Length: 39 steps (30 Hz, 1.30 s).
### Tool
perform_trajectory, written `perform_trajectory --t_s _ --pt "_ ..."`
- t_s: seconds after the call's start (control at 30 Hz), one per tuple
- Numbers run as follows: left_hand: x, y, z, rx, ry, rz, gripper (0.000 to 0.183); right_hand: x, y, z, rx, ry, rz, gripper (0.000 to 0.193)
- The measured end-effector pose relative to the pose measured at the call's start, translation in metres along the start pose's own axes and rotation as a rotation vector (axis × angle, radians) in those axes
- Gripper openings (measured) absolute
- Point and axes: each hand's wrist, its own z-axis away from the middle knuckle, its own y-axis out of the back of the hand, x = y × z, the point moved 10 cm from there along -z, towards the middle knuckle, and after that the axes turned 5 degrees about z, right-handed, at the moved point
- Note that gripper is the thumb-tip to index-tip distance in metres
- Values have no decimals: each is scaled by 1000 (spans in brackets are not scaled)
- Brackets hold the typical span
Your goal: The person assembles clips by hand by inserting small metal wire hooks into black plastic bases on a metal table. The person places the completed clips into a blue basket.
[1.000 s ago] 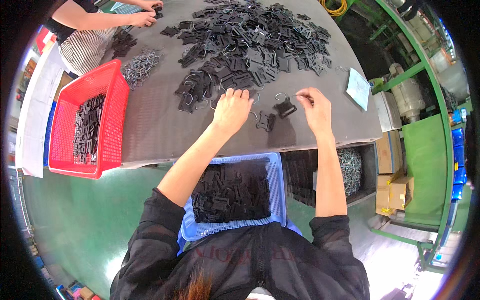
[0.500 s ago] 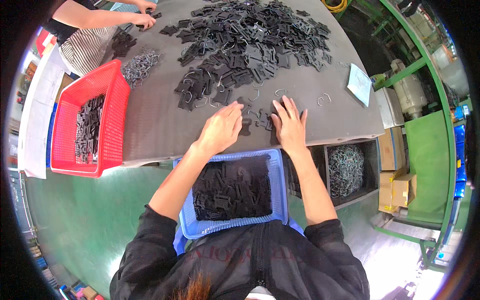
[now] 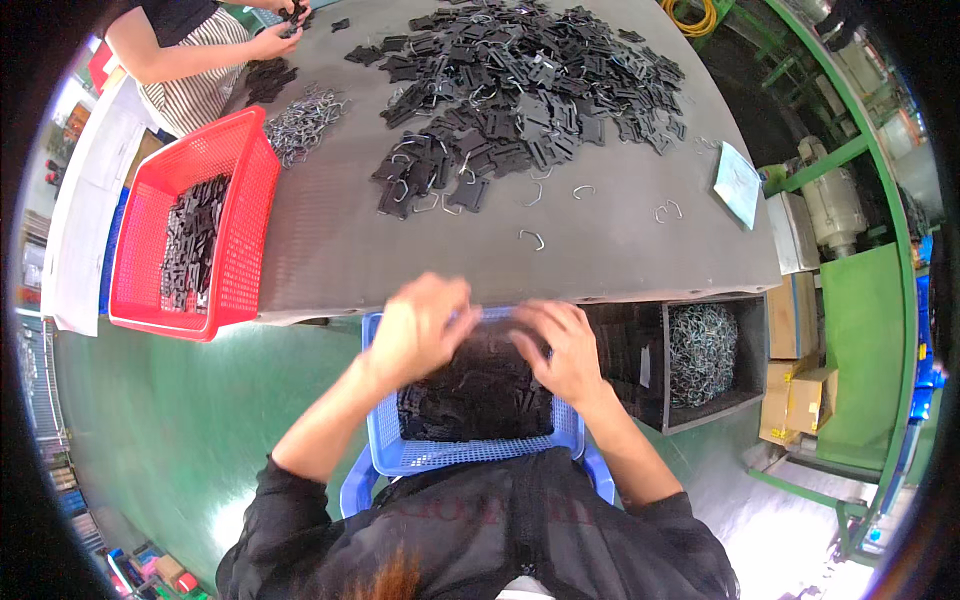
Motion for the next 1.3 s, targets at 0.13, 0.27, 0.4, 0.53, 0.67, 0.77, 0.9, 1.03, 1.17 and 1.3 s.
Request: perform_trajectory --t_s 0.13,0.27,0.4,0.53,0.67,0.77,0.9,1.03,1.17,1.3 --pt "-49 35 -81 335 16 -60 15 21 -8 -65 113 -53 39 31" --pt "-102 17 -144 343 152 -207 27 48 -26 -108 150 -33 279 31" --pt "-84 31 -153 249 115 86 20 113 -9 -93 188 -187 372 29" --pt "-64 43 -153 230 115 184 17 127 9 -88 225 -264 453 27" --pt "-73 37 -155 108 179 16 15 88 2 -100 267 -158 346 26" --pt "-69 41 -158 68 257 149 15 72 -8 -112 279 -98 231 28" --pt "-48 46 -153 121 205 3 16 52 -32 -128 171 -26 313 28" --pt "18 15 -142 98 -180 -16 13 61 -35 -111 173 -29 421 27" --pt "-10 3 -151 102 -34 -248 14 97 -11 -89 203 -203 495 26" --pt "-48 -8 -158 -57 120 -99 23 107 -7 -105 221 -189 462 30"
